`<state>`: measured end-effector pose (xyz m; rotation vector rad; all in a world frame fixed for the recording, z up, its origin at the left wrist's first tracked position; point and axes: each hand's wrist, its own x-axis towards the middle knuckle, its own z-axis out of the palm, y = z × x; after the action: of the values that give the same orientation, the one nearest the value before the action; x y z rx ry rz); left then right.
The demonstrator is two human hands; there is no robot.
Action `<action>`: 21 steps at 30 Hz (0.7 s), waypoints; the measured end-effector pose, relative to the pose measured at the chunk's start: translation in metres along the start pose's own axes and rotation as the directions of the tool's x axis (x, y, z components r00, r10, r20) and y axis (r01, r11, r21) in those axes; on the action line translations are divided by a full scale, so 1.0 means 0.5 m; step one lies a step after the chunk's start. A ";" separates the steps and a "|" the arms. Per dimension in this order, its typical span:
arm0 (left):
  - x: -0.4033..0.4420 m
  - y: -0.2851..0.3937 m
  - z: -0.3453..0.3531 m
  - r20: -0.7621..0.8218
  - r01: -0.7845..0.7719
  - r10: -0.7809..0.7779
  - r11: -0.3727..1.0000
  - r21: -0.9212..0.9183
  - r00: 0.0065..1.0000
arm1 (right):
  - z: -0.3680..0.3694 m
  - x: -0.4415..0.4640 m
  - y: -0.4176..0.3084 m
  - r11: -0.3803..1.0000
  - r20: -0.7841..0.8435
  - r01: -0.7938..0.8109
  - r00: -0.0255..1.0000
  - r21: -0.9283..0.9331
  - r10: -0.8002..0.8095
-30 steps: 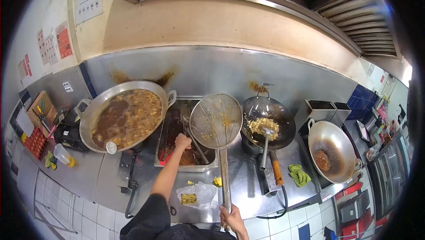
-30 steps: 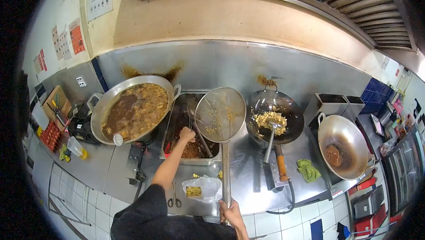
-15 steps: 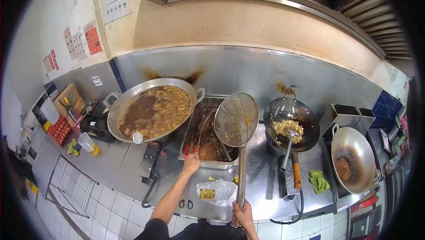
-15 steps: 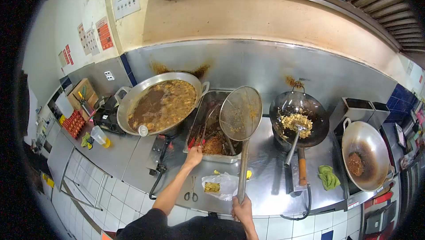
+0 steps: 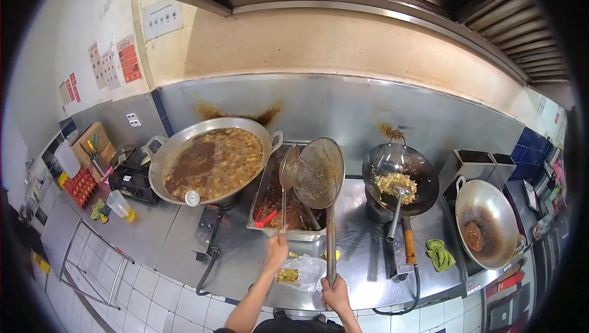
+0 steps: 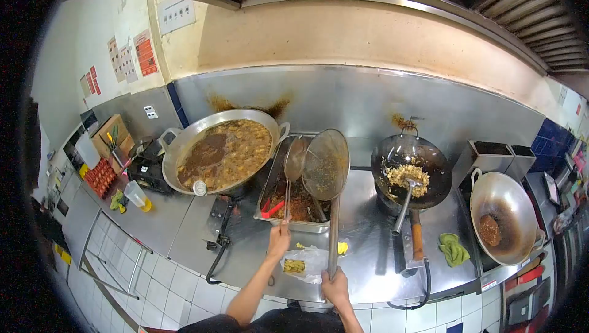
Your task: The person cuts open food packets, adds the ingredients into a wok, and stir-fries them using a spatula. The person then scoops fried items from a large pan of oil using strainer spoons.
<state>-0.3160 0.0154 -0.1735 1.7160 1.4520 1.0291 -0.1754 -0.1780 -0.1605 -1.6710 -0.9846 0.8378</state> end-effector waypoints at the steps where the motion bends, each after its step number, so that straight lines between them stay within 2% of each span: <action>1: -0.015 0.000 0.024 0.042 0.047 -0.039 0.979 -0.199 0.998 | 0.000 -0.004 -0.025 0.997 0.021 -0.068 0.997 0.029 0.068; 2: -0.027 0.002 0.044 0.086 0.100 -0.072 0.916 -0.388 0.994 | 0.005 -0.001 -0.019 0.997 0.032 -0.069 0.997 0.018 0.068; 3: -0.032 0.005 0.060 0.076 0.110 -0.086 0.913 -0.393 0.993 | 0.014 0.009 -0.005 0.999 0.032 -0.011 0.999 -0.040 0.012; 5: -0.040 0.017 0.079 0.232 0.211 -0.130 0.903 -0.373 0.964 | 0.031 0.017 0.022 0.993 0.058 0.053 0.997 -0.109 -0.047; 8: -0.057 0.048 0.084 0.139 0.223 -0.177 0.848 -0.481 0.974 | 0.047 0.042 0.040 0.989 0.044 0.089 0.995 -0.119 -0.084; 9: -0.056 0.055 0.084 0.134 0.222 -0.179 0.845 -0.486 0.975 | 0.053 0.043 0.043 0.986 0.039 0.103 0.994 -0.134 -0.099; 11: -0.062 0.058 0.079 0.126 0.188 -0.153 0.915 -0.357 0.980 | 0.060 0.026 0.044 0.982 0.047 0.107 0.994 -0.156 -0.101; 12: -0.063 0.078 0.065 0.120 0.170 -0.141 0.941 -0.293 0.983 | 0.055 0.020 0.008 0.991 0.073 0.034 0.997 -0.128 -0.024; 13: -0.068 0.094 0.045 0.195 0.324 -0.267 0.866 -0.380 0.944 | 0.048 0.018 -0.011 0.994 0.100 -0.038 0.994 -0.104 0.048; 14: -0.066 0.076 0.056 0.185 0.315 -0.261 0.866 -0.389 0.947 | 0.051 0.025 -0.002 0.994 0.102 -0.024 0.994 -0.107 0.035; 16: -0.076 0.014 0.092 0.005 0.087 -0.091 0.933 -0.349 0.996 | 0.056 0.024 0.018 0.982 0.067 0.054 0.997 -0.181 -0.043; 17: -0.078 0.030 0.074 0.079 0.160 -0.143 0.947 -0.278 0.987 | 0.055 0.017 0.006 0.975 0.059 0.074 0.996 -0.208 -0.063; 19: -0.072 -0.002 0.078 0.058 0.162 -0.152 0.950 -0.266 0.987 | 0.051 0.011 -0.022 0.986 0.067 0.004 0.998 -0.165 0.007; 21: -0.069 0.013 0.064 0.051 0.168 -0.160 0.934 -0.317 0.986 | 0.056 0.014 -0.008 0.974 0.036 0.068 0.997 -0.217 -0.062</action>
<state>-0.2875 -0.0195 -0.1881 1.3480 1.3055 1.0819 -0.1978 -0.1598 -0.1648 -1.8050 -1.1802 0.7325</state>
